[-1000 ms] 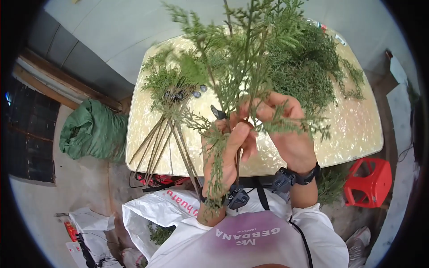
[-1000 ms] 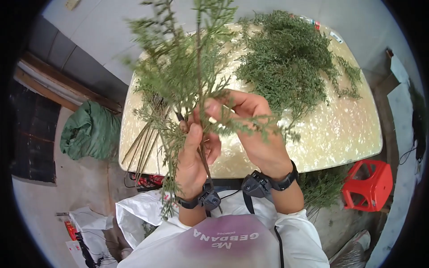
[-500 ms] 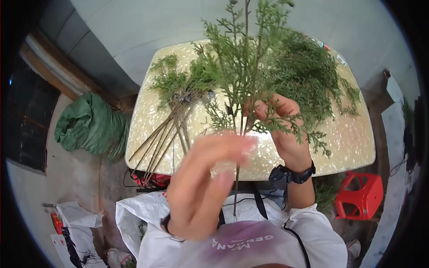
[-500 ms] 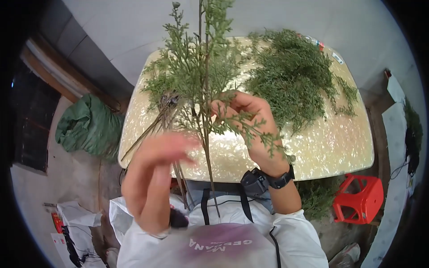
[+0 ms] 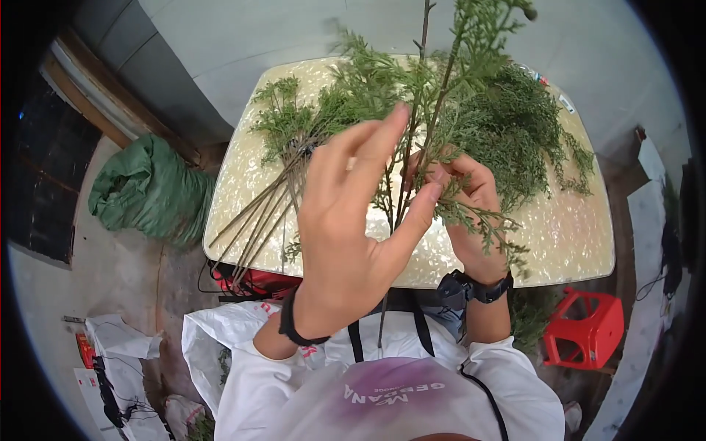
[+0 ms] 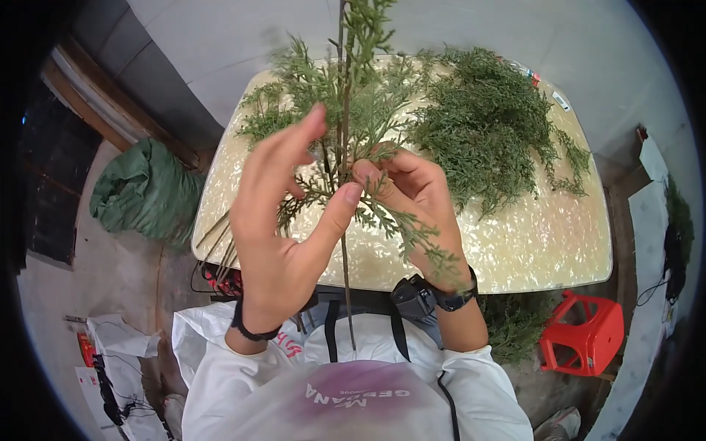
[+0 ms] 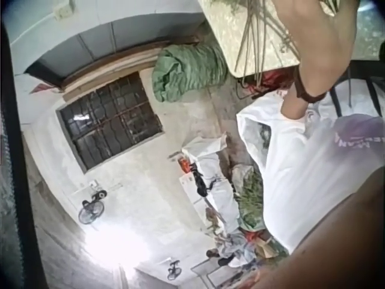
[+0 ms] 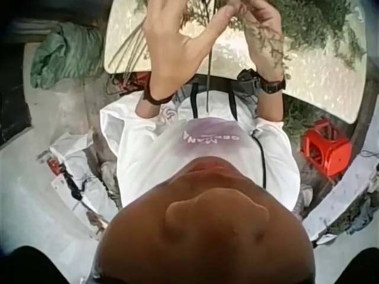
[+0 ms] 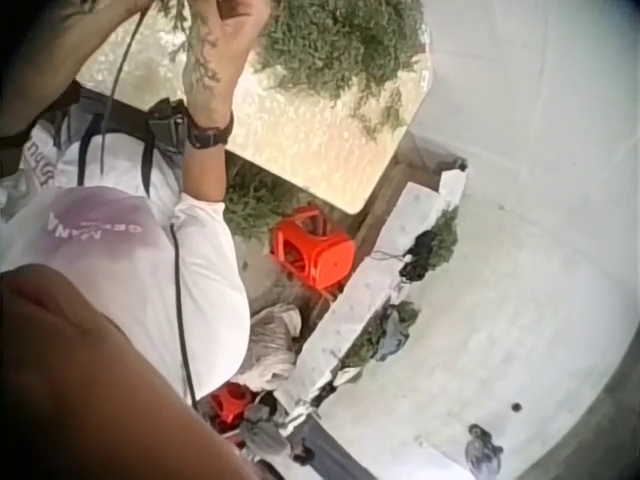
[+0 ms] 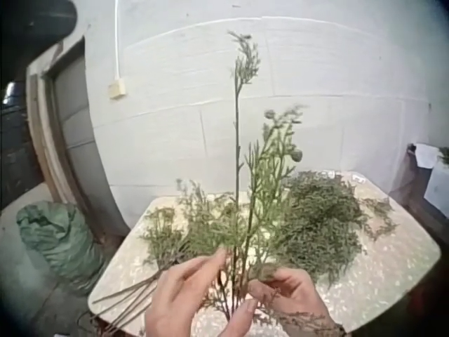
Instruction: The person assembles a decorative branch by picking up a stem and attaching small sprigs of greenery to it. They secure each sprig by wrapping black tape around the connection points, repeating this process until the branch is complete.
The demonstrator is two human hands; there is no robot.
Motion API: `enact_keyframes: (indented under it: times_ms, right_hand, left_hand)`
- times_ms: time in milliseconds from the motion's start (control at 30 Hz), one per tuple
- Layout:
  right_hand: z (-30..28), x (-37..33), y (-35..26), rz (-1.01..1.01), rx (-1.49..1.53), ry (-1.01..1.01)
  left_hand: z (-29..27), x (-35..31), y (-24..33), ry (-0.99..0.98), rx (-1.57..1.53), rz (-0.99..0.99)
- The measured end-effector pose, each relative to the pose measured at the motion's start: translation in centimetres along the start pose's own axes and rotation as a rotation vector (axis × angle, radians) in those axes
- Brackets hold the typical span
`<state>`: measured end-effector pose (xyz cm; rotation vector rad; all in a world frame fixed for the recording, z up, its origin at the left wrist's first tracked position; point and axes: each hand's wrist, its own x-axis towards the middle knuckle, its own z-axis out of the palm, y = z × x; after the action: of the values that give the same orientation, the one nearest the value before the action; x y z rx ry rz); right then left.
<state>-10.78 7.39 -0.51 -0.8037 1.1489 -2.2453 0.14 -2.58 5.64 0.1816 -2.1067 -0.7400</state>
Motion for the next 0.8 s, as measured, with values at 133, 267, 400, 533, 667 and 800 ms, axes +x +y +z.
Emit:
enact_keyframes:
  times_ms: [133, 267, 400, 533, 667, 800]
  right_hand:
    - [-0.8, -0.1, 0.2, -0.219, -0.314, -0.071]
    - [-0.7, -0.5, -2.0, -0.263, -0.524, -0.140]
    - [-6.4, -1.3, -4.5, -0.041, -0.651, -0.071]
    - [-17.2, -3.6, -7.6, 0.057, -1.274, 0.187]
    - [-20.4, -4.2, -6.3, 0.197, -1.729, 0.340]
    - [-22.1, -2.9, -5.4, -0.529, -2.022, -0.057]
  left_hand:
    - [2.1, -0.2, -0.4, -0.014, -0.108, -0.063]
    - [1.3, 0.2, -3.5, -0.003, -0.279, -0.356]
    - [1.8, 0.3, -6.0, -0.044, -0.803, -0.326]
    - [-1.0, 0.1, -6.6, -0.092, -1.015, -0.360]
    - [-2.5, -0.9, -9.2, -0.357, -1.461, -0.310]
    - [-1.0, -1.3, -9.9, -0.241, -1.236, -0.396]
